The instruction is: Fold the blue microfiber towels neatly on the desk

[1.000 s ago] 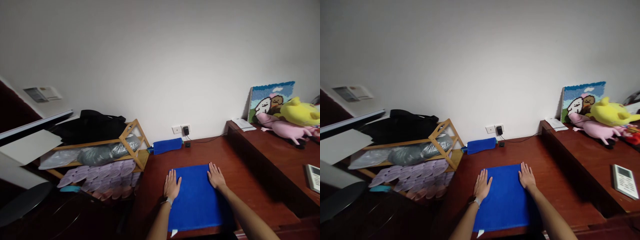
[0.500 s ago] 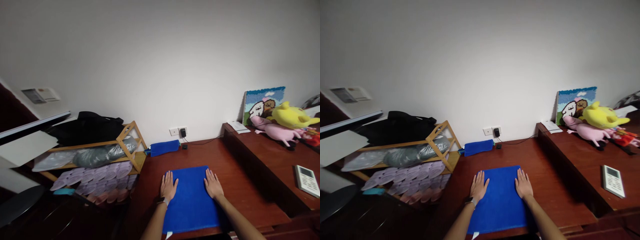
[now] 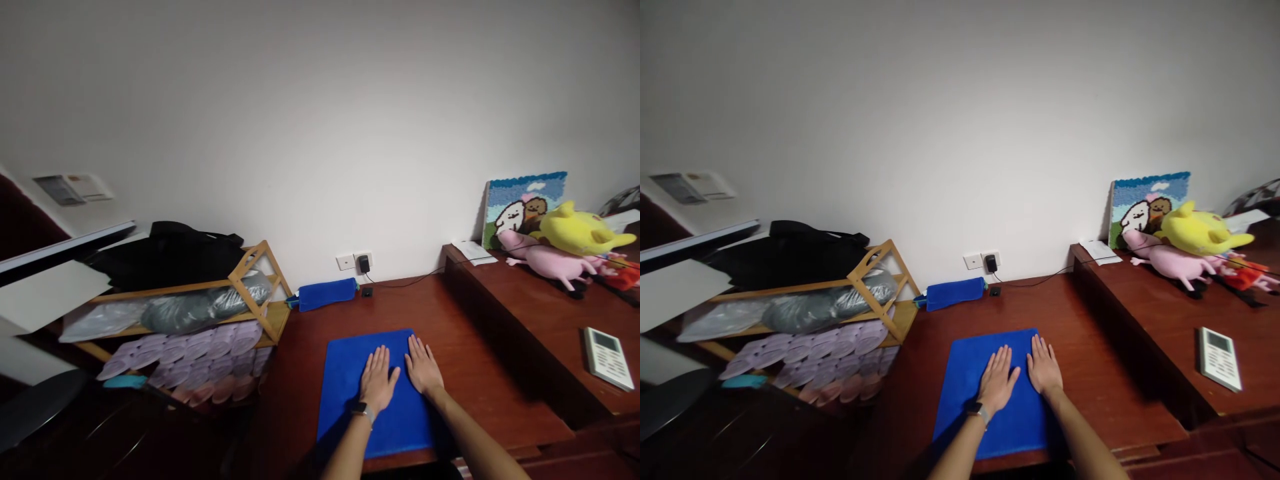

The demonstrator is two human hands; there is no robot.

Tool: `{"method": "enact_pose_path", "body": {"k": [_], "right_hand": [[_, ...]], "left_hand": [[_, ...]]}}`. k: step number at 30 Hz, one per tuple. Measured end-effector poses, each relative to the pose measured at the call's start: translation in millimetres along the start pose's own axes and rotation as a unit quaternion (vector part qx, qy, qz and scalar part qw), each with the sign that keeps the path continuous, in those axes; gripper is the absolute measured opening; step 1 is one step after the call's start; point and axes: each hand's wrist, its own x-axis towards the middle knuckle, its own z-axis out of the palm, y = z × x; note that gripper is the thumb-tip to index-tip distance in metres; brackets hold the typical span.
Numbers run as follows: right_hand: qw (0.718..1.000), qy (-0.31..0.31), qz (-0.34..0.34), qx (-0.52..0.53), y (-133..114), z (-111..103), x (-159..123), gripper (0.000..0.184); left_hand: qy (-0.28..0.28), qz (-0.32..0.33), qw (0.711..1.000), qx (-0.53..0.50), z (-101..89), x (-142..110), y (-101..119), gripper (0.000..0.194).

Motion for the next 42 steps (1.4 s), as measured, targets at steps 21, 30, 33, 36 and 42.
{"method": "enact_pose_path", "body": {"k": [21,30,33,36,42], "right_hand": [[1.000,0.016,-0.006,0.008,2,8,-79,0.070],[1.000,0.010,0.001,0.025,-1,2,-88,0.069],[1.000,0.004,0.001,0.013,0,0,-89,0.069],[1.000,0.003,-0.009,-0.004,1,1,-90,0.068],[1.000,0.020,-0.009,0.007,2,5,-90,0.068]], "left_hand": [[0.021,-0.124,0.991,0.055,-24.8,-83,-95,0.076],[0.031,-0.115,0.992,0.051,-33.9,-73,-64,0.070],[0.047,-0.040,0.998,0.019,-20.6,-66,-8,0.069],[0.019,0.025,0.999,-0.019,-2.1,-61,43,0.070],[-0.013,-0.025,0.999,-0.017,-1.6,-80,31,0.072]]}}
